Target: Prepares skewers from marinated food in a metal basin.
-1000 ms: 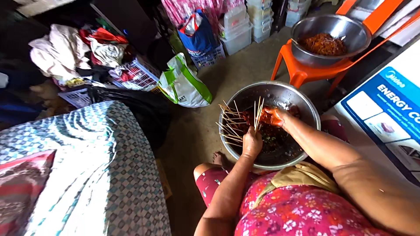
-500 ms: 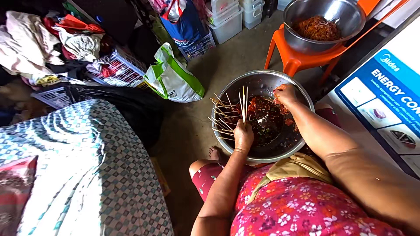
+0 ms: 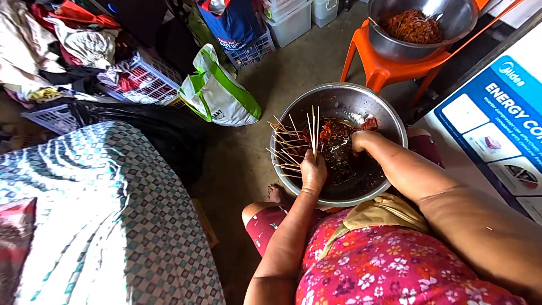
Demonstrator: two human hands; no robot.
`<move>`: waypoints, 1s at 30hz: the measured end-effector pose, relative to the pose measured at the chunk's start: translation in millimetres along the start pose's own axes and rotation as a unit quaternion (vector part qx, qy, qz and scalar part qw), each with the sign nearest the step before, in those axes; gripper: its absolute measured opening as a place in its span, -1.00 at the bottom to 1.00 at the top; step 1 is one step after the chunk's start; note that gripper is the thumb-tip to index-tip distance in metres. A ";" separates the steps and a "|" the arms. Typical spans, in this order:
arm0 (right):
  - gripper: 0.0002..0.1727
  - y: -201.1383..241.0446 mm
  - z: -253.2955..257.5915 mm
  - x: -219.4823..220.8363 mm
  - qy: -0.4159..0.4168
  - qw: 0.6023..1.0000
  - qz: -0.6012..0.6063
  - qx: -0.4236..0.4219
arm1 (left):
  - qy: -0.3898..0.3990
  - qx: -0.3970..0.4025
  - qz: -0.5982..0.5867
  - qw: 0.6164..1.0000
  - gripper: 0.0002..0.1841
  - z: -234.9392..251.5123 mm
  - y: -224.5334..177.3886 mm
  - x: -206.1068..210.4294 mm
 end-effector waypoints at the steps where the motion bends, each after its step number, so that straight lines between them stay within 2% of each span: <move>1: -0.61 1.2 -1.0 1.0 0.004 1.000 -0.012 0.000 | -0.001 0.002 0.001 1.000 -0.83 -0.2 0.3 0.1; 4: -0.65 -1.8 -8.2 -9.4 -0.031 0.999 -0.021 0.006 | -0.005 -0.002 0.002 1.000 -0.84 -0.4 0.4 -1.9; 9: -0.62 -10.3 -7.3 7.2 0.002 1.000 -0.021 0.017 | 0.004 -0.007 0.002 1.000 -0.83 -0.6 0.9 2.1; 12: -0.68 3.0 2.7 31.7 -0.044 0.996 0.074 -0.033 | -0.002 0.001 0.013 1.000 -0.85 -0.7 0.3 2.2; 14: -0.69 21.9 -1.3 30.7 -0.053 0.994 0.087 -0.051 | -0.010 0.006 0.016 1.000 -0.84 -1.0 -1.4 0.2; 15: -0.66 28.4 -0.9 28.5 -0.061 0.992 0.086 -0.071 | -0.012 0.005 0.016 1.000 -0.83 -1.3 -1.0 -0.5; 18: -0.36 33.4 15.1 29.7 -0.078 0.986 0.065 -0.130 | -0.016 -0.001 0.014 1.000 -0.83 -0.9 0.1 -1.8; 19: -0.34 33.3 19.3 31.9 -0.076 0.985 0.057 -0.147 | -0.014 -0.001 0.014 1.000 -0.83 -0.7 0.3 -1.1; 22: -0.47 34.8 31.0 38.7 -0.049 0.978 0.027 -0.201 | -0.009 0.004 0.011 1.000 -0.84 0.6 0.6 0.7; 24: -0.48 31.1 37.3 35.2 -0.048 0.978 0.032 -0.198 | -0.006 0.004 0.011 1.000 -0.83 0.5 0.8 0.5; 26: -0.54 18.8 50.0 25.0 -0.072 0.978 0.101 -0.167 | -0.006 0.001 0.014 1.000 -0.84 0.6 1.1 -0.3; 28: -0.65 0.4 77.2 17.6 -0.101 0.963 0.202 -0.148 | -0.004 -0.002 0.013 1.000 -0.84 1.0 1.7 -0.4; 30: -0.70 -10.1 89.8 12.8 -0.085 0.936 0.314 -0.134 | 0.004 -0.003 0.014 1.000 -0.84 0.8 1.7 0.8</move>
Point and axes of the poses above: each hand's wrist, its own z-axis towards the middle knuckle, its own x-axis out of the palm, y = z × x, the point moved 5 cm from there along z, towards the middle knuckle, and after that the axes turned 12 degrees about z, right-handed, at the moved point
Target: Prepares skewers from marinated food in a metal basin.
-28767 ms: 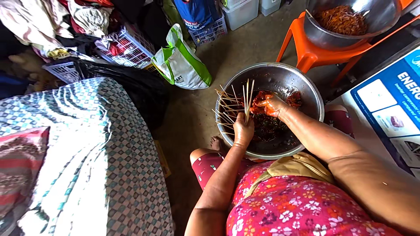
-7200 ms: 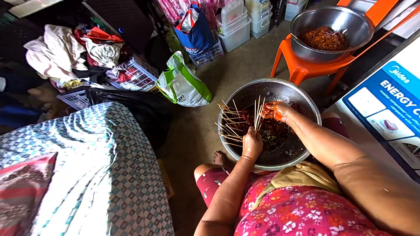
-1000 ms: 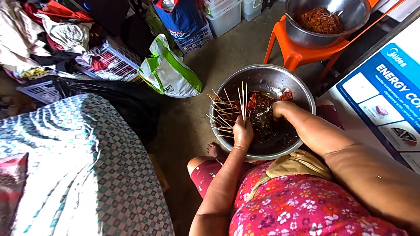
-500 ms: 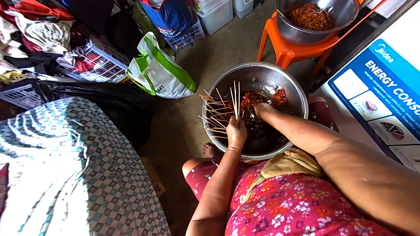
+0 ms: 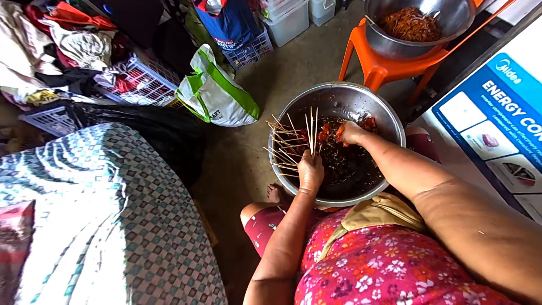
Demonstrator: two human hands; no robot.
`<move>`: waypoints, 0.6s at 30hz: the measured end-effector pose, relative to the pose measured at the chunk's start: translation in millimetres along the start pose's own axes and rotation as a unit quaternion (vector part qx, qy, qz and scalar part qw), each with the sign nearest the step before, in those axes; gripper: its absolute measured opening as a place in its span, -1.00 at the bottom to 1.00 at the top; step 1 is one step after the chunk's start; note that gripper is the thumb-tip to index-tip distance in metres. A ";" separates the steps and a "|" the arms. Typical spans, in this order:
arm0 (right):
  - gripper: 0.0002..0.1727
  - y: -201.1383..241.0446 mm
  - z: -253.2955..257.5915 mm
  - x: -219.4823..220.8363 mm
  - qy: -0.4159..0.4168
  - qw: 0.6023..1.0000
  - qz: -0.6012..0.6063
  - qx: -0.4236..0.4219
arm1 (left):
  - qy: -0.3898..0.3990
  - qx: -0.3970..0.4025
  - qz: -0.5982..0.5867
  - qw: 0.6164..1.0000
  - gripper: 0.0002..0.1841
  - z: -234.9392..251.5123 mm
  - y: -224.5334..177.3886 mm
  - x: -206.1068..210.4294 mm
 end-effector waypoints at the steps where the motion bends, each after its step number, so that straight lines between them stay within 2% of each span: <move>1: -0.72 -0.2 -0.3 -2.9 0.001 0.999 0.051 0.006 | 0.002 0.000 0.001 1.000 -0.84 -0.1 -0.2 0.7; 3: -0.70 4.0 -6.0 -8.4 0.001 0.997 0.081 -0.005 | 0.002 -0.001 0.004 1.000 -0.83 -0.3 -0.7 0.7; 6: -0.58 24.9 -34.3 -28.3 -0.041 0.995 -0.088 -0.030 | 0.002 -0.004 0.002 1.000 -0.82 -0.2 -0.4 -0.7; 8: -0.49 50.4 -71.8 -48.4 -0.069 0.978 -0.196 0.017 | 0.008 -0.005 -0.008 1.000 -0.80 0.5 0.2 0.5; 10: -0.54 60.1 -86.7 -61.2 -0.079 0.965 -0.240 0.074 | 0.010 -0.005 -0.017 1.000 -0.79 0.0 0.7 2.5; 15: -0.65 49.4 -61.0 -38.2 0.006 0.972 -0.193 0.135 | -0.001 0.005 -0.020 1.000 -0.81 1.9 0.9 -0.2; 18: -0.61 38.9 -28.7 -17.8 0.036 0.988 -0.119 0.092 | -0.005 0.000 -0.012 1.000 -0.82 2.2 1.8 -2.8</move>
Point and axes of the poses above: each hand's wrist, its own z-axis towards the middle knuckle, its own x-axis out of the palm, y = z × x, the point moved 5 cm from there along z, towards the middle knuckle, and after that the axes turned 12 degrees about z, right-handed, at the moved point
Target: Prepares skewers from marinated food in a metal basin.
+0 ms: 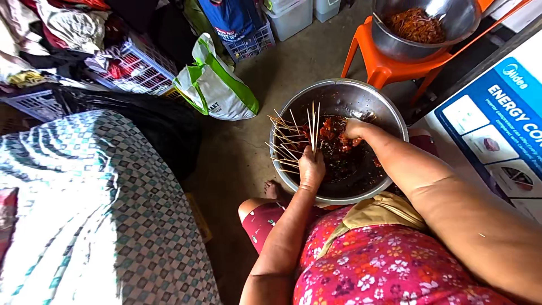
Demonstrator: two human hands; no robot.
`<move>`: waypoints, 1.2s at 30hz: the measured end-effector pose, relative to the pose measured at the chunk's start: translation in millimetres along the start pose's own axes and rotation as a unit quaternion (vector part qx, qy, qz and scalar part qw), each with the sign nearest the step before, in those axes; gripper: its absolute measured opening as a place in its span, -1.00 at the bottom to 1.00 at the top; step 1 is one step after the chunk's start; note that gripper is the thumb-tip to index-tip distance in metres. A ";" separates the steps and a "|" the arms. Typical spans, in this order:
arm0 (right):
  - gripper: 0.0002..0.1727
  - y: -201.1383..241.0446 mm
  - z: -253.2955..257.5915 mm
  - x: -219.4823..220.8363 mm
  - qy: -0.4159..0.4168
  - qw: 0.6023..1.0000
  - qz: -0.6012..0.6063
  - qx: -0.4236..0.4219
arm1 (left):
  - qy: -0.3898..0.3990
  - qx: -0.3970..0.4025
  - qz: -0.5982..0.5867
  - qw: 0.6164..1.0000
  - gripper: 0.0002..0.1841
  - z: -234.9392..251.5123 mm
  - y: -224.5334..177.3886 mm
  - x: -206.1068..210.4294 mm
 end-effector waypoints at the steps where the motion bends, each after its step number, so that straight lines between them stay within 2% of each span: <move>1: -0.60 -4.4 13.5 4.5 -0.005 0.999 0.042 -0.027 | -0.001 -0.002 0.003 1.000 -0.81 0.0 0.7 0.2; 3: -0.57 -12.4 24.7 5.1 -0.012 0.997 0.053 -0.047 | 0.002 -0.006 0.007 1.000 -0.81 0.6 2.4 1.5; 5: -0.70 -10.9 4.4 -3.4 -0.009 0.997 -0.065 -0.034 | 0.003 -0.005 0.005 1.000 -0.80 0.5 3.0 2.9; 9: -0.67 -9.8 -67.9 -7.2 0.090 0.953 -0.288 0.029 | 0.010 -0.002 0.000 1.000 -0.82 0.3 1.9 4.5; 12: -0.74 -24.7 -84.2 13.1 0.145 0.929 -0.338 0.051 | 0.007 -0.001 -0.003 1.000 -0.83 0.6 1.4 5.0; 14: -0.74 -28.9 -76.4 28.0 0.165 0.929 -0.328 0.041 | 0.007 -0.001 -0.003 1.000 -0.82 -0.4 0.5 4.8; 16: -0.69 -23.7 -59.2 35.5 0.157 0.946 -0.283 -0.003 | 0.006 -0.001 -0.001 1.000 -0.82 -1.2 0.4 2.9; 18: -0.58 -17.1 -33.2 33.1 0.107 0.966 -0.231 -0.047 | 0.004 -0.003 0.004 1.000 -0.82 -0.3 1.8 2.8; 22: -0.64 2.1 -14.5 11.5 -0.003 0.991 -0.131 -0.021 | 0.004 -0.006 0.013 1.000 -0.82 1.8 1.5 4.1; 27: -0.70 -6.8 0.9 25.8 -0.011 0.997 -0.075 -0.007 | 0.005 -0.003 0.015 1.000 -0.82 2.6 1.6 3.0; 30: -0.66 -21.3 9.4 9.3 -0.073 0.997 0.009 -0.024 | 0.007 0.002 0.021 1.000 -0.82 3.3 -0.2 2.3; 32: -0.61 -22.5 9.7 -3.8 -0.098 0.981 0.156 -0.054 | 0.006 0.013 0.014 1.000 -0.83 3.5 -0.7 2.2; 33: -0.58 -17.3 3.9 -7.8 -0.090 0.962 0.251 -0.064 | 0.004 0.020 0.007 1.000 -0.84 3.4 -1.2 1.5; 36: -0.54 -5.1 -7.5 -8.1 -0.050 0.866 0.489 -0.088 | -0.002 0.035 -0.006 0.999 -0.83 3.3 -0.9 2.4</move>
Point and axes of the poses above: each hand's wrist, its own z-axis towards the middle knuckle, its own x-axis out of the palm, y = z × x, the point moved 5 cm from there along z, towards the middle knuckle, and after that the axes turned 12 degrees about z, right-handed, at the moved point
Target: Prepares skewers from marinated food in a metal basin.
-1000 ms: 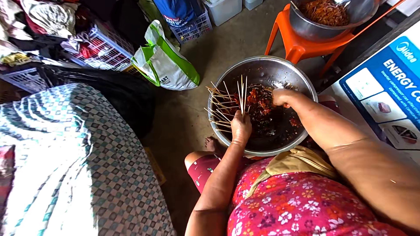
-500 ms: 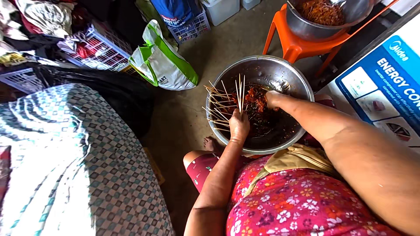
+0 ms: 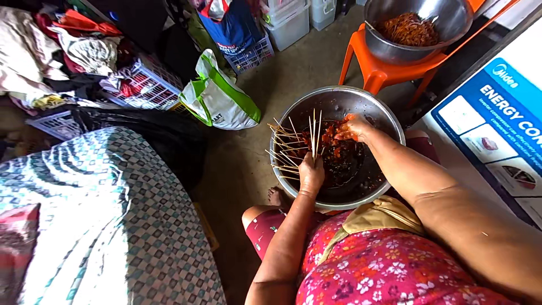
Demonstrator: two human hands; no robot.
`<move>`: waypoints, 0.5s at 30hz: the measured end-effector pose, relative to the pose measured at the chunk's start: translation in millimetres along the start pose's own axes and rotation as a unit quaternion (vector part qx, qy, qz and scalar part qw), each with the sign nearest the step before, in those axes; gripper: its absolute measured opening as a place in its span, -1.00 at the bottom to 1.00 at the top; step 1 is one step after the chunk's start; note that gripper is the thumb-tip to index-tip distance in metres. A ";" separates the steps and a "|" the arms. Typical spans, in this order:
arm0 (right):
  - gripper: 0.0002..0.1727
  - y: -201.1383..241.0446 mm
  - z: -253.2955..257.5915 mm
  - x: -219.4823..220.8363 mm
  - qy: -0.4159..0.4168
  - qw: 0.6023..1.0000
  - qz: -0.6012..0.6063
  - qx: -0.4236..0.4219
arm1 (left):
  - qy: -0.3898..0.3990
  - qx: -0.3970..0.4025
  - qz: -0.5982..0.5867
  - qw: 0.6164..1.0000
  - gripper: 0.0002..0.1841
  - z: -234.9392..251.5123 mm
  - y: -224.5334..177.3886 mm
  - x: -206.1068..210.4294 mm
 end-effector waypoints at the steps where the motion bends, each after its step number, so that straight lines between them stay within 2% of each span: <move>1: -0.56 0.7 -0.9 3.0 0.013 0.998 0.058 0.003 | 0.000 0.004 -0.003 1.000 -0.82 0.0 0.0 0.4; 4: -0.64 2.9 -2.4 9.4 0.055 0.987 0.152 0.015 | -0.001 0.014 -0.014 1.000 -0.80 -1.8 -1.3 0.3; 9: -0.71 7.1 -8.6 12.9 0.079 0.970 0.230 0.030 | 0.009 0.014 -0.020 1.000 -0.79 -1.5 -0.1 2.6; 12: -0.66 7.2 -7.7 13.7 0.073 0.966 0.246 0.037 | 0.011 0.010 -0.017 1.000 -0.79 -1.3 -0.2 3.1; 15: -0.72 6.4 -6.4 13.2 0.056 0.971 0.232 0.021 | 0.011 0.010 -0.015 1.000 -0.79 -1.3 -0.8 2.9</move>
Point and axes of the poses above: each hand's wrist, its own z-axis towards the middle knuckle, its own x-axis out of the palm, y = z × x, the point moved 5 cm from there along z, towards the middle knuckle, and after that the axes turned 12 degrees about z, right-handed, at the moved point
